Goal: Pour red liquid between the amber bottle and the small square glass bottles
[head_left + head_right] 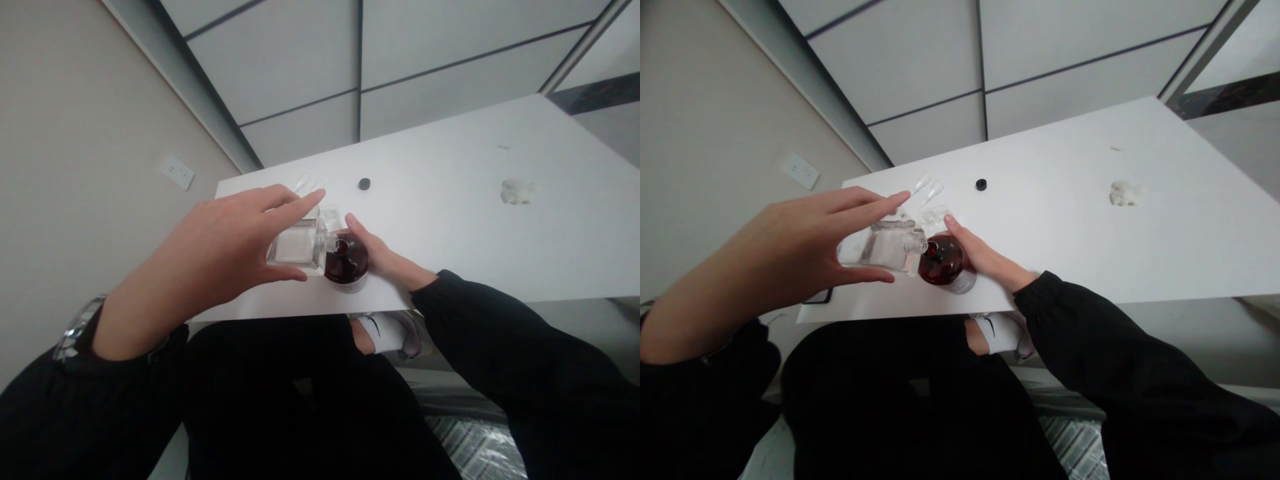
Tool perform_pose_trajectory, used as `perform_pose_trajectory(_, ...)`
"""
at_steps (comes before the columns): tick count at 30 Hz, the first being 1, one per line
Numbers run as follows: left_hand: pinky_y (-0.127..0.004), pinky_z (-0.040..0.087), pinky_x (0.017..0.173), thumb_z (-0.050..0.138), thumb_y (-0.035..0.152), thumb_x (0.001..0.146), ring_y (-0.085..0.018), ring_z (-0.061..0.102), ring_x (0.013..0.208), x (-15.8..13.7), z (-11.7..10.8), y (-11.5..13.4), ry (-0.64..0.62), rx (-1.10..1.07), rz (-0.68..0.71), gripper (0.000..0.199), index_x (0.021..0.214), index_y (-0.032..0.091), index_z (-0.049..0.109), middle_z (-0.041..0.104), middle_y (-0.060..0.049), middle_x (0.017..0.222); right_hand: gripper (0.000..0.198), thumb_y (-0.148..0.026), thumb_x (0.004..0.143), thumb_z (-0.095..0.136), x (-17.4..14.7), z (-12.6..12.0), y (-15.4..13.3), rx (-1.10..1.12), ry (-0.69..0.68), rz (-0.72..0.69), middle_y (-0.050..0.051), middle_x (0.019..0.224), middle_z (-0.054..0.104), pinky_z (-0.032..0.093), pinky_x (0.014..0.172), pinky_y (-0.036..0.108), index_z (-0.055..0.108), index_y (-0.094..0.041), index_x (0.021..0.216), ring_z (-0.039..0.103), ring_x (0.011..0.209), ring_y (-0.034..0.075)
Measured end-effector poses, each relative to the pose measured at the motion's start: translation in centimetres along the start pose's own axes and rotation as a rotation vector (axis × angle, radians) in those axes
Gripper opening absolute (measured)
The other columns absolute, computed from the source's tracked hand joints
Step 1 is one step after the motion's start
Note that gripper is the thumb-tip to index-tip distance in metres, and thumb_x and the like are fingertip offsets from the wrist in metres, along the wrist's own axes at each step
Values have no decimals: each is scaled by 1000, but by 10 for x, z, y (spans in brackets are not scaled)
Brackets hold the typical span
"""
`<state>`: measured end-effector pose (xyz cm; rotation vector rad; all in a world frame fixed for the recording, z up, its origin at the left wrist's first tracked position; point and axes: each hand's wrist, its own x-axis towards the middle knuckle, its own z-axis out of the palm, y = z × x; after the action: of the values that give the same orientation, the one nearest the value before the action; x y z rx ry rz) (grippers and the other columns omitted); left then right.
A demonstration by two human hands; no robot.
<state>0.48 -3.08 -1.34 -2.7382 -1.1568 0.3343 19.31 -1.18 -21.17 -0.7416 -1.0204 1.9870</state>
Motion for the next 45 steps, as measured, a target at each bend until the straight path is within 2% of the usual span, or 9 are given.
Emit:
perform_pose_trajectory(10,-39,58,86,73,48,94,-34,68,118,-1,1,-4,7,-44,2,80,165,27,42,67,-12,145,70,-82,96,47,-3,4,-4,40,37,42,12,116,82,50,119,53,75,-20,114,73,122,31)
perform_pose_trajectory(16,-43,57,88,65,52,99,-34,67,117,0,1,-3,5,-64,-4,74,165,28,41,66,-12,145,70,-82,96,47,-2,4,-5,11,41,16,11,113,83,48,121,52,76,-20,110,73,122,30)
perform_pose_trajectory(20,-43,57,89,67,51,98,-34,66,118,0,2,-3,2,-69,-9,76,165,29,40,65,-12,145,71,-82,97,45,-3,4,-6,10,39,35,11,109,83,49,120,52,76,-19,110,74,121,30)
perform_pose_trajectory(26,-42,59,89,60,44,102,-33,66,120,0,-4,1,-22,-24,16,69,165,25,39,65,-13,148,71,-83,96,46,-4,5,-6,4,44,29,12,116,82,46,122,55,76,-21,113,71,126,32)
perform_pose_trajectory(33,-38,59,84,73,39,96,-33,69,117,2,-7,4,-42,18,18,79,166,25,39,66,-14,147,75,-87,91,49,-3,2,-2,-15,38,24,14,121,81,45,122,56,76,-20,112,69,130,33)
perform_pose_trajectory(39,-43,60,91,67,37,100,-36,67,122,2,-11,6,-65,-18,-12,71,165,25,40,64,-14,150,75,-86,92,47,-2,3,-3,5,10,27,12,119,82,48,121,56,75,-21,117,69,131,33)
perform_pose_trajectory(45,-38,59,87,68,35,100,-31,68,120,2,-8,3,-37,35,16,74,166,26,37,65,-13,149,71,-81,97,44,-3,6,-6,1,32,22,13,121,81,46,122,56,75,-20,116,69,130,32)
